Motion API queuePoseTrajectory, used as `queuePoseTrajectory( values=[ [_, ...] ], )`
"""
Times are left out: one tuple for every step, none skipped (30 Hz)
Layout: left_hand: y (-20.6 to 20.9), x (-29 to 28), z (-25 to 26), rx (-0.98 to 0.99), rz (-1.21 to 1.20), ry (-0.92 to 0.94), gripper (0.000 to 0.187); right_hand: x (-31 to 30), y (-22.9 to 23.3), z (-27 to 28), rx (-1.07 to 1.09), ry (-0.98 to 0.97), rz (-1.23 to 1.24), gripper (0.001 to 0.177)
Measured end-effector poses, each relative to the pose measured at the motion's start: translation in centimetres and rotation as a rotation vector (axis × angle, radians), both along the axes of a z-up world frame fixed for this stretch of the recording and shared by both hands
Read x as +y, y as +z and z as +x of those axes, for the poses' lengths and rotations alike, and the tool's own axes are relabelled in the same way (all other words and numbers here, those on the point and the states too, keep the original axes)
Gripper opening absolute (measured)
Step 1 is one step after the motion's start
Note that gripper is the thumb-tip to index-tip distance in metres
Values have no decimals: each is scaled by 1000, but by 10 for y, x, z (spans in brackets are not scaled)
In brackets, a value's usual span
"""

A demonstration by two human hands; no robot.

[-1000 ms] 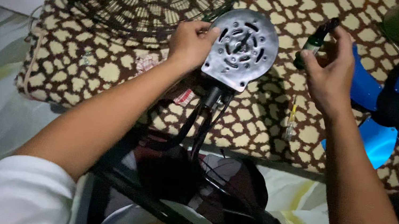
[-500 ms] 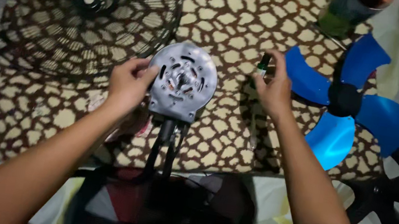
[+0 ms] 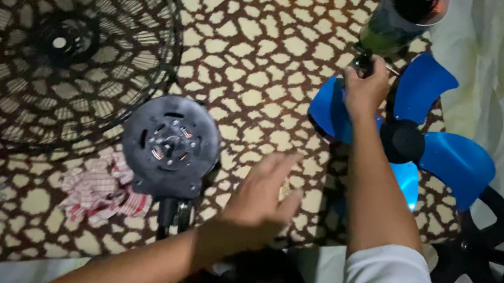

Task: The person assembles a standing fan by attaching the motor housing to the stand, wiping the motor with a cloth, and securing the front grill with screws using a screwdriver. The fan blades and grill are handled separately during the process.

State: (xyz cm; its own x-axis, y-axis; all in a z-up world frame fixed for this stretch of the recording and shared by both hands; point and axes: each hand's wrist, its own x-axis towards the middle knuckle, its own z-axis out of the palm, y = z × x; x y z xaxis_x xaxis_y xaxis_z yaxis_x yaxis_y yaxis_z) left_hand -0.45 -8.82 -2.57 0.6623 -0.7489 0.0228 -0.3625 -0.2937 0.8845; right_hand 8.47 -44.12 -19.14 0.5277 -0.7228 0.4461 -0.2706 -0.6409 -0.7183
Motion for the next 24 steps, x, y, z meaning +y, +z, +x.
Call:
queuePoseTrajectory(
  values=[
    [-17, -28, 7, 40, 56, 60, 61, -10, -5, 2, -18, -24, -90, 50],
    [-33, -48, 14, 84, 116, 124, 66, -15, -10, 5, -31, -43, -177, 54],
    [-48, -60, 19, 85, 109, 157, 67, -19, -15, 5, -45, -62, -264, 57],
    [-61, -70, 24, 85, 99, 193, 68, -22, -18, 5, 13, -42, -127, 53],
    [-72, -79, 28, 85, 90, 230, 69, -21, -21, 5, 70, -21, 9, 48],
    [-79, -88, 34, 131, 119, 235, 69, -19, -21, 8, 120, 0, 142, 44],
    [-84, -96, 39, 176, 147, 240, 70, -16, -21, 11, 107, 0, 179, 44],
    [-86, -101, 42, 227, 179, 245, 70, -12, -22, 11, 100, -1, 220, 43],
    [-87, -105, 46, 260, 222, 243, 71, -8, -23, 13, 94, -1, 260, 42],
    [-86, -108, 46, 296, 264, 239, 73, -7, -22, 11, 63, 17, 227, 47],
    [-83, -108, 45, 333, 306, 235, 74, -6, -20, 9, 32, 35, 194, 51],
    [-79, -103, 41, 300, 233, 210, 74, -3, -17, 6, 4, 55, 163, 56],
    [-73, -94, 36, 266, 160, 185, 74, 0, -15, 0, -53, 34, 81, 58],
    [-67, -86, 33, 227, 80, 159, 74, 1, -9, -4, -115, 14, -8, 61],
    [-59, -73, 27, 257, 87, 97, 72, 4, -1, -10, -177, -4, -97, 64],
    [-52, -56, 20, 287, 92, 37, 70, 7, 8, -18, -344, 104, 315, 54],
    [-46, -42, 14, 387, 18, 3, 68, 12, 19, -30, -502, 216, 729, 48],
    [-41, -27, 5, 490, -56, -33, 66, 21, 28, -45, -649, 331, 1145, 49],
    [-37, -13, -1, 540, -31, -85, 61, 30, 40, -59, -665, 452, 1316, 52],
    [-32, 2, -5, 587, -6, -134, 56, 41, 53, -73, -674, 578, 1491, 63],
    [-28, 18, -7, 586, -7, -176, 51, 54, 66, -87, -676, 705, 1666, 77],
    [-22, 35, -9, 580, -9, -215, 45, 68, 80, -93, -664, 726, 1692, 78],
    [-15, 52, -9, 573, -10, -253, 40, 82, 94, -98, -652, 746, 1718, 79],
    [-8, 73, -10, 570, -9, -280, 35, 99, 107, -102, -631, 768, 1755, 80]
  ],
)
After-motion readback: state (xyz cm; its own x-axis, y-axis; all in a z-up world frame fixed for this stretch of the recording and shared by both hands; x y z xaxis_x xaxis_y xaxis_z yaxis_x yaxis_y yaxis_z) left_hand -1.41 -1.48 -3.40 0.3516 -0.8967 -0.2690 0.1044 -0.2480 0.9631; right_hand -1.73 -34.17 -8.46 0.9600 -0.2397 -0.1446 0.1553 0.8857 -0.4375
